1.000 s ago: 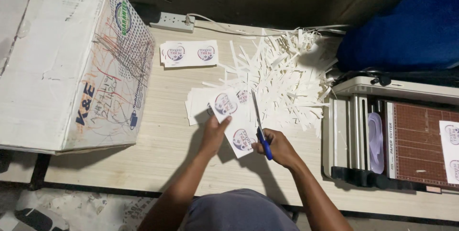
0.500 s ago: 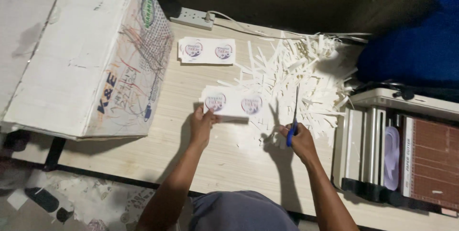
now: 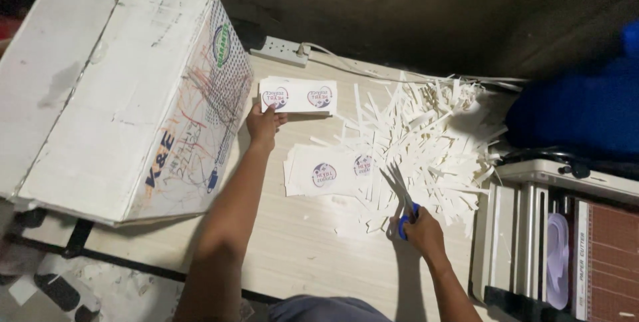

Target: The person uses blue-handled scissors to cut a sheet of white paper printed with circular logos into individual pieces. The person repeatedly cuts the paper, separates the cut pieces, and places them into a pile on the table.

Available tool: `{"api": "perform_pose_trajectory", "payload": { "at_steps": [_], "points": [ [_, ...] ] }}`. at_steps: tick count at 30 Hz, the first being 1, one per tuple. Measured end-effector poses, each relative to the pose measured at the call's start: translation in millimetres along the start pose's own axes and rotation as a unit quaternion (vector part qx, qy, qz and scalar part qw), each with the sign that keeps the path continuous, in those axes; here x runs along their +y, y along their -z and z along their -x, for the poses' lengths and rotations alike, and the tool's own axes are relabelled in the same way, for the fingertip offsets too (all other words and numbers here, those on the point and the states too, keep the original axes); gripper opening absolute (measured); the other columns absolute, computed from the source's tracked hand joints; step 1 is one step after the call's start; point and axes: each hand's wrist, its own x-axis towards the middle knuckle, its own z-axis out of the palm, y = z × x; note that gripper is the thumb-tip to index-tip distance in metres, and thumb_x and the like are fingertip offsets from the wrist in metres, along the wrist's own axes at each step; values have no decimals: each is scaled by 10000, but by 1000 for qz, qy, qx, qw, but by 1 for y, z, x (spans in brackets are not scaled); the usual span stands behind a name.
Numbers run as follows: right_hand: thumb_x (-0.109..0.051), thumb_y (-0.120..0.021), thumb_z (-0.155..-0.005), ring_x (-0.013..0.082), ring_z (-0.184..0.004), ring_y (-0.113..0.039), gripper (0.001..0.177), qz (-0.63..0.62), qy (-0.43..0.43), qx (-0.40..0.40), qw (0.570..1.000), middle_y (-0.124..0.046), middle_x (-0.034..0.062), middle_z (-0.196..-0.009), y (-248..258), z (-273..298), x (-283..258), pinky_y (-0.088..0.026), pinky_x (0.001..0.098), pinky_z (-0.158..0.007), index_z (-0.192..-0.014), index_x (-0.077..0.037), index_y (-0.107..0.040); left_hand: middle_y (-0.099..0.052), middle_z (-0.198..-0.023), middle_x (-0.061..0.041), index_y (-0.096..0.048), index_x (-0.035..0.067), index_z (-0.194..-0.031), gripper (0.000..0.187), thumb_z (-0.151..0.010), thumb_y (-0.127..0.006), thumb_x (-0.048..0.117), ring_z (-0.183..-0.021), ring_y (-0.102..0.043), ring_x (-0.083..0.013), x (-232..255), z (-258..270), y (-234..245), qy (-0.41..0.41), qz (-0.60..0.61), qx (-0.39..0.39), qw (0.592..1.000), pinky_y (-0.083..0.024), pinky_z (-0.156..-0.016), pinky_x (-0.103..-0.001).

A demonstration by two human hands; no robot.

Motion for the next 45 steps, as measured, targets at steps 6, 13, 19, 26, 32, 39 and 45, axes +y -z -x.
{"api": "perform_pose_trajectory", "payload": {
  "at_steps": [6, 13, 19, 26, 32, 39, 45],
  "points": [
    [-244, -755, -772, 359, -857, -738, 314, 26, 31, -7, 999, -754, 187, -900, -15, -19, 24, -565, 453, -773, -991, -37, -666, -735, -774, -142, -587, 7, -1097, 180, -974, -633, 132, -580, -728, -208, -29, -60, 10, -15, 63, -11, 998, -598, -484, -309],
    [-223, -785, -774, 379, -879, -726, 324, 64, 12, -22, 998, -747, 195, -909, -8, -20, 13, -565, 467, -790, -1008, -36, -659, -626, -1072, -258, -602, -14, -1178, 564, -814, -913, 284, -988, -626, -387, 5, -24, 12, -213, -407, 168, 872, -531, -854, -490],
    [-204, -784, -768, 391, -835, -731, 290, 104, 44, -12, 994, -741, 215, -858, -15, -25, 17, -575, 484, -762, -948, -21, -650, -464, -1417, -164, -364, 55, -1558, 944, -794, -863, 297, -1301, -492, -357, 80, 21, -14, -252, -598, -99, 755, -428, -1111, -493],
    [-231, -773, -778, 399, -823, -722, 263, 118, 25, -11, 993, -736, 209, -838, -11, -24, 1, -568, 500, -766, -911, -37, -655, -166, -1674, -157, -71, 75, -1607, 1323, -650, -934, 376, -1553, -112, -305, 92, -20, -37, -199, -780, -174, 567, -127, -1254, -480],
    [-261, -783, -777, 393, -807, -722, 288, 138, 29, -16, 990, -727, 204, -813, -12, -28, 8, -568, 493, -757, -899, -46, -635, -168, -1674, -129, -42, 65, -1617, 1379, -636, -939, 432, -1550, -127, -276, 85, -39, -43, -180, -827, -209, 490, -120, -1248, -484],
    [-223, -801, -724, 377, -783, -726, 321, 98, 33, -27, 994, -731, 180, -807, -11, -26, 10, -569, 491, -722, -916, -39, -622, -399, -1584, -116, -275, 66, -1602, 1059, -771, -858, 370, -1522, -320, -259, 82, -48, -40, -217, -809, -208, 505, -200, -1292, -441],
    [-367, -825, -784, 398, -763, -704, 419, 111, 42, -8, 993, -710, 207, -780, -10, -25, 5, -559, 498, -723, -892, -19, -617, -313, -1570, -141, -213, 56, -1570, 1096, -751, -872, 364, -1488, -246, -272, 88, -42, -50, -188, -785, -220, 547, -142, -1240, -459]
  ]
}}
